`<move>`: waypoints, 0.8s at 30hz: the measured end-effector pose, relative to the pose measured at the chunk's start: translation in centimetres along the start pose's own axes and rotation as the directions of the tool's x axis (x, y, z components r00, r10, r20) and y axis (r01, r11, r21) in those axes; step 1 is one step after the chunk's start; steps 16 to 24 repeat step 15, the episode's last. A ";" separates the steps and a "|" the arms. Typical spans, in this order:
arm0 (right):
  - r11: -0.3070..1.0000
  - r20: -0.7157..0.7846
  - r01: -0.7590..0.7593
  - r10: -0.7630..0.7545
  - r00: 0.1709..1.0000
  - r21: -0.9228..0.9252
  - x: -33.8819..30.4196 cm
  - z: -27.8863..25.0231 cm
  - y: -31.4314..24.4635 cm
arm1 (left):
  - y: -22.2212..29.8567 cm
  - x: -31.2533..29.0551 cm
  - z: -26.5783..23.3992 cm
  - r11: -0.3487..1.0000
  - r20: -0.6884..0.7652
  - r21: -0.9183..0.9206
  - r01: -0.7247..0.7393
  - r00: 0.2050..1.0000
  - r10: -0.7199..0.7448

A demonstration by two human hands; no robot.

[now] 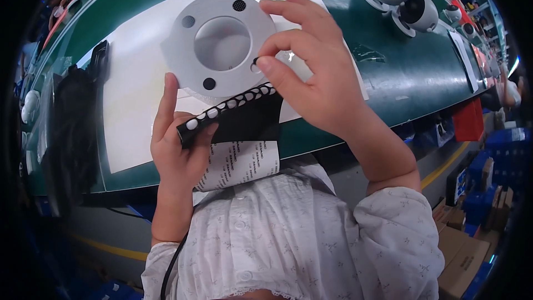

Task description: Applying adhesive pads to the bottom of electronic device housings on an assembly line.

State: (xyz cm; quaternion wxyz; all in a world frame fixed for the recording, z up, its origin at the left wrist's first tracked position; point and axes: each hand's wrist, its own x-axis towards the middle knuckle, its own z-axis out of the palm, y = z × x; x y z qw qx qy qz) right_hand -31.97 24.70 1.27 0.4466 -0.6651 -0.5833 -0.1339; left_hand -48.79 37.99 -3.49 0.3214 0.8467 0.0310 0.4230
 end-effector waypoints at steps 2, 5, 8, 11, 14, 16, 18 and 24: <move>1.000 0.000 -0.005 0.005 1.000 -0.003 -0.3 0.0 -0.3 | 0.1 0.1 -0.1 1.000 0.006 0.000 0.009 1.000 -0.009; 0.997 0.077 -0.001 0.007 0.997 -0.076 -0.3 -0.7 -1.3 | 0.0 0.1 -0.2 0.999 0.038 0.033 -0.012 0.999 0.011; 0.861 0.170 0.112 -0.030 0.985 -0.496 -0.5 -1.7 -3.2 | -0.1 0.2 -0.1 0.999 0.032 0.033 -0.023 0.999 0.022; 0.745 0.380 0.273 -0.029 0.925 -0.609 -0.9 -2.5 -4.1 | 0.1 0.3 -0.2 0.998 0.050 0.056 -0.008 0.999 0.005; 0.885 0.315 0.117 0.035 0.949 -0.451 -1.1 -2.8 -3.2 | 0.0 0.0 -0.4 0.999 0.033 0.024 -0.027 0.999 0.026; 0.881 0.315 0.119 0.036 0.949 -0.458 -1.1 -2.9 -3.2 | -0.1 -0.1 -0.2 0.999 0.024 0.005 -0.039 0.999 0.039; 0.881 0.315 0.119 0.036 0.949 -0.458 -1.1 -2.9 -3.2 | -0.1 -0.1 -0.2 0.999 0.024 0.005 -0.039 0.999 0.039; 0.881 0.315 0.119 0.036 0.949 -0.458 -1.1 -2.9 -3.2 | -0.1 -0.1 -0.2 0.999 0.024 0.005 -0.039 0.999 0.039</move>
